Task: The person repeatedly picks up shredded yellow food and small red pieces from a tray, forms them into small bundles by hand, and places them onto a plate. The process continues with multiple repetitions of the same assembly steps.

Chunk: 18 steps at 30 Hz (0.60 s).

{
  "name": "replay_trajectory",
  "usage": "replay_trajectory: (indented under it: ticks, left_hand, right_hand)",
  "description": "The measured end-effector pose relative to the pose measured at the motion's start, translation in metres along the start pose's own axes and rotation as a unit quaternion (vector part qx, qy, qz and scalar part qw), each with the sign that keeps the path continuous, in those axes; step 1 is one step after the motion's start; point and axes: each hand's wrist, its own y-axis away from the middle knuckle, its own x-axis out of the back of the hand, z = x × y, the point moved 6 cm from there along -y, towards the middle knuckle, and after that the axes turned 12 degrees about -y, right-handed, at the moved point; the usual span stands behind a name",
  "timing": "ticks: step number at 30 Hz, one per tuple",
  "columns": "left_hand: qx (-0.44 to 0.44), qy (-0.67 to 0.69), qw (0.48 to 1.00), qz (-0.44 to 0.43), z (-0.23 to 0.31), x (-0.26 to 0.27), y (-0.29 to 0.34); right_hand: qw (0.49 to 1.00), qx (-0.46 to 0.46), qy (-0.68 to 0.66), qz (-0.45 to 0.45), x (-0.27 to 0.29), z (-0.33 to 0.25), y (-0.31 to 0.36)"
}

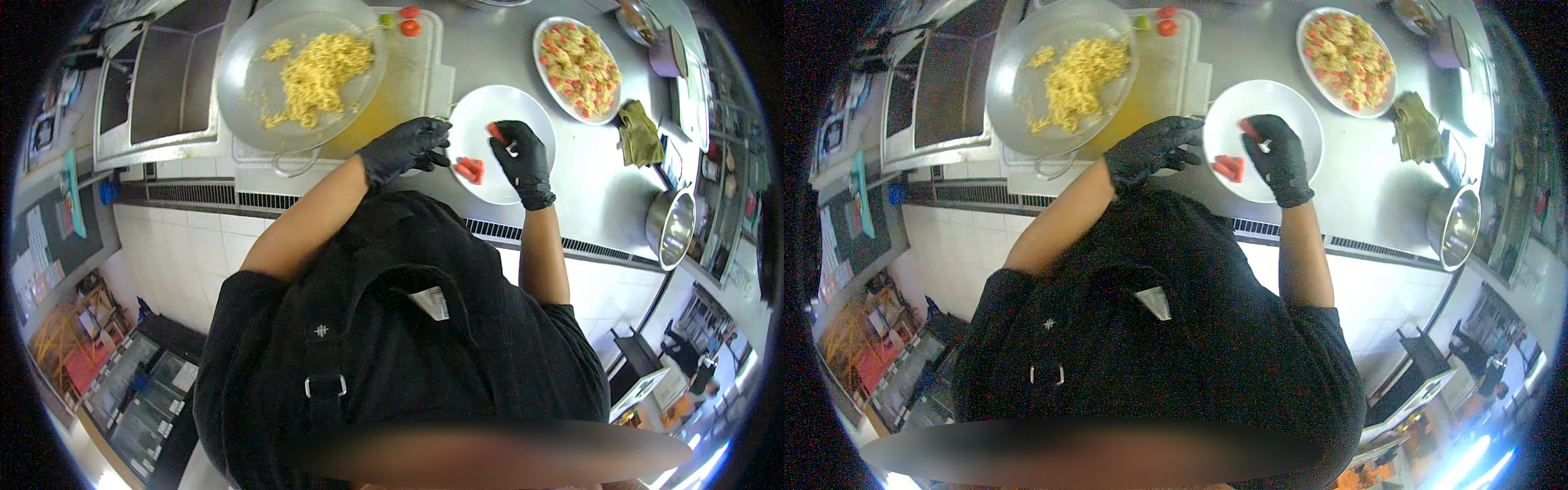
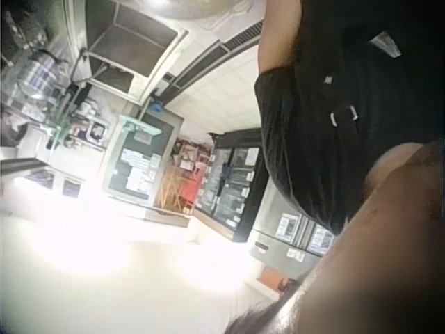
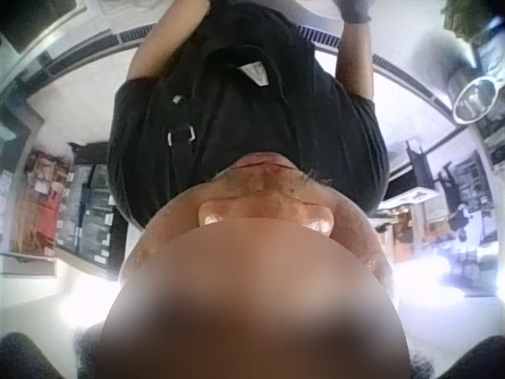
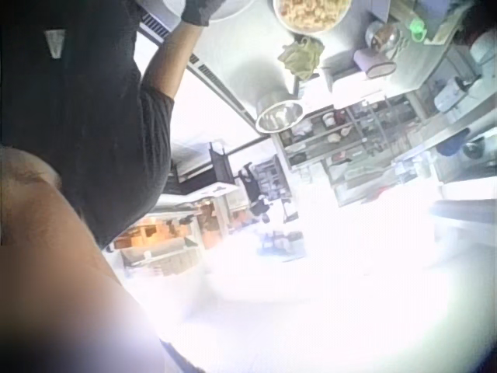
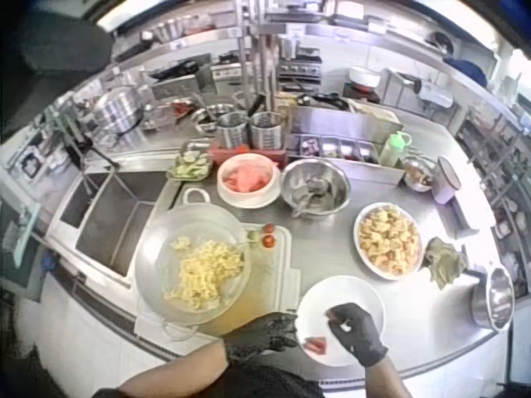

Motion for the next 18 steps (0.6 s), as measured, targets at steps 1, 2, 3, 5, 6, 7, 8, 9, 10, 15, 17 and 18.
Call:
replay_trajectory:
  ticks: [1,2,3,5,6,7,8,9,10,15,17,18]
  left_hand:
    - [-0.008,-0.023,1.000,0.002,0.009,0.000,0.009]
    - [-0.016,-0.045,0.999,0.004,0.020,0.002,0.019]
    - [-0.026,-0.067,0.997,0.008,0.027,0.006,0.030]
    - [-0.045,-0.109,0.992,0.042,0.033,0.030,0.047]
    - [-0.050,-0.119,0.990,0.061,0.037,0.040,0.060]
    - [-0.055,-0.128,0.987,0.081,0.041,0.051,0.074]
    - [-0.049,-0.131,0.984,0.109,0.041,0.062,0.089]
    - [-0.057,-0.092,0.988,0.108,0.038,0.072,0.105]
    - [-0.064,-0.054,0.991,0.104,0.031,0.083,0.119]
    - [-0.120,0.021,0.989,0.085,0.011,0.138,0.184]
    - [-0.103,0.011,0.986,0.129,0.004,0.159,0.202]
    - [-0.099,0.016,0.985,0.138,0.001,0.170,0.211]
  right_hand:
    - [0.997,0.047,0.032,-0.059,-0.021,-0.026,-0.004]
    - [0.990,0.104,0.045,-0.079,-0.040,-0.047,-0.007]
    - [0.980,0.163,0.060,-0.100,-0.058,-0.067,-0.009]
    - [0.984,0.138,0.038,-0.102,-0.073,-0.093,-0.021]
    - [0.987,0.128,0.045,-0.086,-0.079,-0.100,-0.027]
    - [0.989,0.118,0.052,-0.070,-0.087,-0.105,-0.035]
    - [0.994,0.095,0.022,-0.052,-0.098,-0.103,-0.043]
    - [0.992,0.107,0.025,-0.062,-0.113,-0.104,-0.050]
    - [0.990,0.117,0.028,-0.070,-0.126,-0.104,-0.058]
    - [0.907,0.155,0.340,-0.195,-0.220,-0.077,-0.113]
    - [0.866,0.235,0.402,-0.182,-0.253,-0.071,-0.124]
    - [0.842,0.275,0.430,-0.175,-0.269,-0.067,-0.129]
